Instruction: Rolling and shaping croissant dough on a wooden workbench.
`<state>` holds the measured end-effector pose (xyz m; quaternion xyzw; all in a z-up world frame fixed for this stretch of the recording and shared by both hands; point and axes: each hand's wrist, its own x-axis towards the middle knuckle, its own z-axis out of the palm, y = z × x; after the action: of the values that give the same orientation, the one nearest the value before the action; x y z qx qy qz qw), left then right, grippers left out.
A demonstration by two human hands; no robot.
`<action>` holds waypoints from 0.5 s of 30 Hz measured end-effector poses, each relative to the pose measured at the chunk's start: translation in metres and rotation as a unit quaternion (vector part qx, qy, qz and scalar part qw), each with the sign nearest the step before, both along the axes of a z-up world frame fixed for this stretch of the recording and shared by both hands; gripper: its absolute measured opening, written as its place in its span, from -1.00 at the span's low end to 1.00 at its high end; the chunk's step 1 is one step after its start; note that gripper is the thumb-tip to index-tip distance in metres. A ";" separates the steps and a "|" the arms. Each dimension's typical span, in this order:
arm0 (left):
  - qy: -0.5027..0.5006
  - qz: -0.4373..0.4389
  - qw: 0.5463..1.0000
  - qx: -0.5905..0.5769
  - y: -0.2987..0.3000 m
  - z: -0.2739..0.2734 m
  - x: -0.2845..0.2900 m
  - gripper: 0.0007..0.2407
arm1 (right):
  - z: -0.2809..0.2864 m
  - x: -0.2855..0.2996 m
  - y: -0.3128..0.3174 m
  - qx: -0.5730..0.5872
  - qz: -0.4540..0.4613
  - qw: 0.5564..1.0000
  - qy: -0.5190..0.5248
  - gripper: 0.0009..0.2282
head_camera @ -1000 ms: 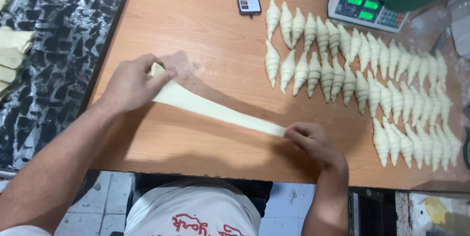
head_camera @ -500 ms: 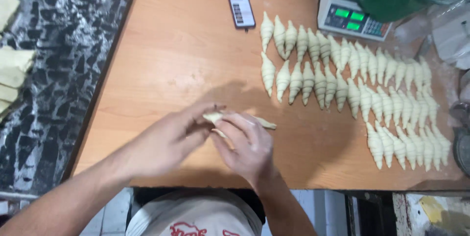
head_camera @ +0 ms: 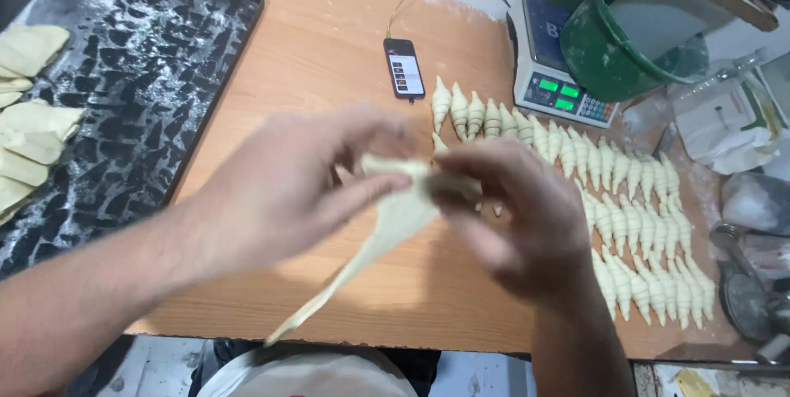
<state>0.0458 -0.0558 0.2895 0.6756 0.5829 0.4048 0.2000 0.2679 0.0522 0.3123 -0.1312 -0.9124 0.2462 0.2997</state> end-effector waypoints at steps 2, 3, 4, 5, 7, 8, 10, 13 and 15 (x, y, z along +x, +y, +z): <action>-0.025 0.057 0.997 -0.043 0.005 0.017 -0.008 -0.75 | -0.012 -0.015 0.025 -0.070 0.042 0.996 0.025 -0.77; -0.049 0.107 0.989 -0.087 0.008 0.025 -0.013 -0.72 | -0.018 -0.024 0.037 -0.140 0.079 0.986 0.049 -0.81; -0.047 0.110 0.989 -0.085 0.012 0.021 -0.021 -0.72 | -0.023 -0.031 0.044 -0.138 0.082 0.986 0.051 -0.81; -0.042 0.103 0.994 0.005 0.016 0.017 -0.029 -0.79 | -0.027 -0.038 0.052 -0.125 0.086 0.985 0.087 -0.79; -0.035 0.097 0.990 0.094 0.019 0.014 -0.040 -0.86 | -0.032 -0.048 0.061 -0.113 0.093 0.982 0.123 -0.76; 0.048 0.088 0.979 0.178 0.018 0.015 -0.044 -0.88 | -0.034 -0.051 0.062 -0.092 0.099 0.979 0.152 -0.76; 0.132 0.071 0.955 0.256 0.020 0.006 -0.051 -0.90 | -0.036 -0.055 0.056 -0.072 0.103 0.975 0.183 -0.76; 0.172 0.023 0.949 0.262 0.018 -0.043 -0.051 -0.88 | -0.057 -0.050 0.036 0.111 0.006 0.981 0.158 -0.81; 0.182 0.055 0.952 0.240 0.007 -0.095 -0.047 -0.75 | -0.096 -0.043 0.027 0.100 -0.015 0.992 0.069 -0.86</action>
<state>-0.0014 -0.0487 0.1950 0.7329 0.5309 0.4136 -0.0998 0.2245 0.0789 0.2166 -0.0969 -0.9074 0.1575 0.3773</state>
